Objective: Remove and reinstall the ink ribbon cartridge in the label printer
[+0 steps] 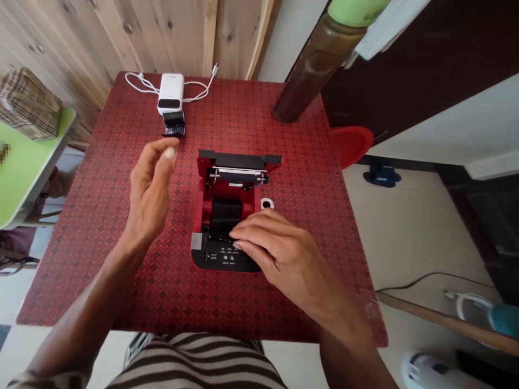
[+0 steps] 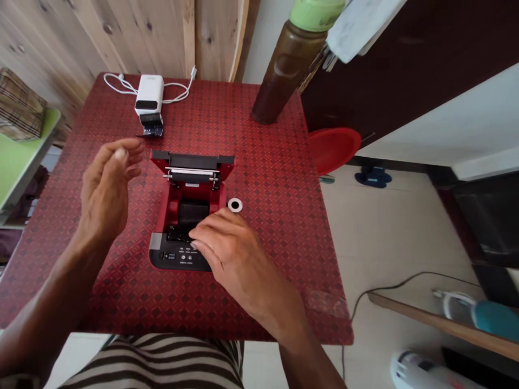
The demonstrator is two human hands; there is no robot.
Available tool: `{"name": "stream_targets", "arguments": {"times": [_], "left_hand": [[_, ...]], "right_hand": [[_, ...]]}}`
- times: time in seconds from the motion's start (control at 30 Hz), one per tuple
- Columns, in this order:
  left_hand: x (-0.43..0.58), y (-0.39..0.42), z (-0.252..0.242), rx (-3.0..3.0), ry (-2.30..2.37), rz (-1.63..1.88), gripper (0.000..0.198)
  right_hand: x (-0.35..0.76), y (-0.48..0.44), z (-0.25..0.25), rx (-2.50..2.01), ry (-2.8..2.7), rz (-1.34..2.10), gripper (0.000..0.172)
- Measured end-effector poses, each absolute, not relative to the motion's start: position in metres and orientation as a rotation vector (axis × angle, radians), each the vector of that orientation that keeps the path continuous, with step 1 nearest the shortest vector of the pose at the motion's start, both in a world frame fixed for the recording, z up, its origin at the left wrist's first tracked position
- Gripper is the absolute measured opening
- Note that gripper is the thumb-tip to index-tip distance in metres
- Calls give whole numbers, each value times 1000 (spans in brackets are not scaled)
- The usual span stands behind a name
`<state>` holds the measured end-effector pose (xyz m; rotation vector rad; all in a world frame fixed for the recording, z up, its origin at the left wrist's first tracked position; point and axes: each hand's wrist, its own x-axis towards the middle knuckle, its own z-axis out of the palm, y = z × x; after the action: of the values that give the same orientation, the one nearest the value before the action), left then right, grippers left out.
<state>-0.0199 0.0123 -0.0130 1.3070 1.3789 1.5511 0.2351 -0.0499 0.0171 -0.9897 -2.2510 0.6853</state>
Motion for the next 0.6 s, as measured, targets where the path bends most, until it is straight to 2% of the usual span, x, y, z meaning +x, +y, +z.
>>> {"name": "stream_targets", "arguments": {"times": [0.1,0.13,0.27,0.37,0.4,0.5,0.6], "left_hand": [[-6,43,-4,1234,1299,1538,52],[-2,48,-2,1237,1281,1521,52],[4,43,4,1254,1237,1487,35],[0,21,4,1247,1291,1403,15],[-3,13,3,1230,1317,1362,18],[-10,-13,-4,1158,1360,1238,54],[-13,-35,-14,1089,1346,1132,71]], "right_hand": [[230,-55,14,-1003,-2228,578,16],[229,-57,13,-1015,-2231,527,17],[230,-68,12,-1038,-2215,292,20],[231,-74,9,-1016,-2212,202,23],[232,-75,8,-1003,-2209,185,24],[231,-78,4,-983,-2198,128,25],[230,-80,1,-981,-2188,84,23]]}}
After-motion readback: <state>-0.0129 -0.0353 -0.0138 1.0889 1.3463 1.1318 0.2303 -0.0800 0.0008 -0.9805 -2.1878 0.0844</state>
